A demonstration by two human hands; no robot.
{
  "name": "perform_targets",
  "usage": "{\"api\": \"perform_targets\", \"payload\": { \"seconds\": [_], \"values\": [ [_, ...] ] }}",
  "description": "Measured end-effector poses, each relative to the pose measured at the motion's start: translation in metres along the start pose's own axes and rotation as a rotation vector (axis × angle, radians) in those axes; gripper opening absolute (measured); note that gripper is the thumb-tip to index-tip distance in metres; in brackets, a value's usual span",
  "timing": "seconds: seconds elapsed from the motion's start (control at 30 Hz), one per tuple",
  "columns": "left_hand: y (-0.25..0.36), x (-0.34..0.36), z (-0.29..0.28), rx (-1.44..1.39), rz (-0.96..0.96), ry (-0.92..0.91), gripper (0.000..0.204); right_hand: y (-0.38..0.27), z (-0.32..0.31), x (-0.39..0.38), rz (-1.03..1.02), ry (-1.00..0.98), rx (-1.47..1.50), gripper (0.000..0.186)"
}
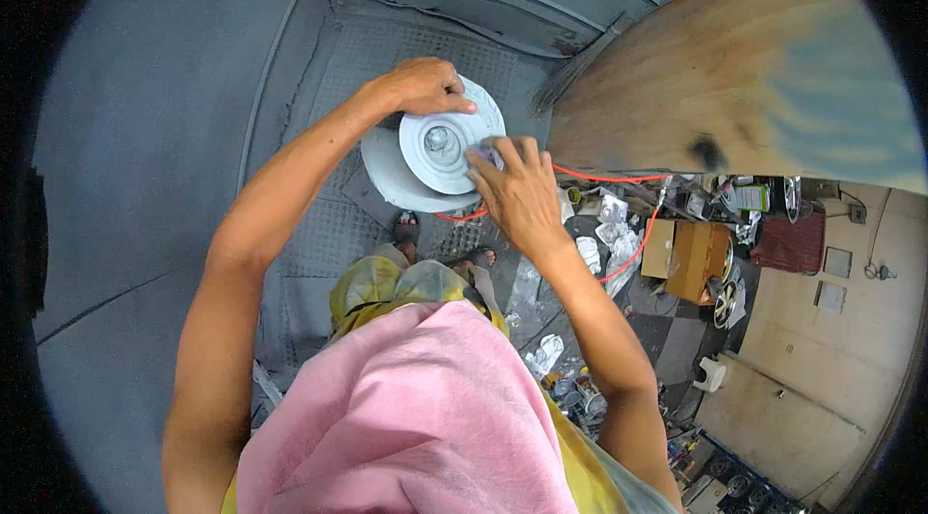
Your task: Sanding a circular car part by hand in a workshop.
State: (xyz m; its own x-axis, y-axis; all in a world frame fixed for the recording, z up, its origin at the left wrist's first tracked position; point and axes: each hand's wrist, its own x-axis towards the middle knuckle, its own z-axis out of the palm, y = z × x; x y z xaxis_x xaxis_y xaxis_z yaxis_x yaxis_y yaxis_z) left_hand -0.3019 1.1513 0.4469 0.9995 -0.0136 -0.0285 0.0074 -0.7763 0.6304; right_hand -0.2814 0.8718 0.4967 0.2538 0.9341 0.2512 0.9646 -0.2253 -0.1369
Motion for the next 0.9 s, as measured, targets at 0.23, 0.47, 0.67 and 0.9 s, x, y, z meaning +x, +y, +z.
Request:
{"api": "perform_targets", "payload": {
  "seconds": [0.23, 0.47, 0.67, 0.9],
  "values": [
    [0.001, -0.003, -0.005, 0.036, -0.05, -0.091, 0.057, 0.004, 0.022, 0.02, 0.036, 0.114, 0.072, 0.033],
    [0.013, -0.014, -0.006, -0.07, -0.042, -0.016, 0.055, -0.007, 0.026, -0.007, 0.134, 0.147, 0.048, 0.036],
    [-0.006, -0.015, 0.003, -0.017, 0.024, 0.044, 0.057, -0.014, 0.034, -0.015, 0.198, 0.173, 0.052, 0.04],
    [0.015, -0.016, -0.006, -0.057, -0.031, 0.042, 0.053, 0.006, 0.029, 0.004, 0.159, 0.214, -0.012, 0.041]
  ]
}}
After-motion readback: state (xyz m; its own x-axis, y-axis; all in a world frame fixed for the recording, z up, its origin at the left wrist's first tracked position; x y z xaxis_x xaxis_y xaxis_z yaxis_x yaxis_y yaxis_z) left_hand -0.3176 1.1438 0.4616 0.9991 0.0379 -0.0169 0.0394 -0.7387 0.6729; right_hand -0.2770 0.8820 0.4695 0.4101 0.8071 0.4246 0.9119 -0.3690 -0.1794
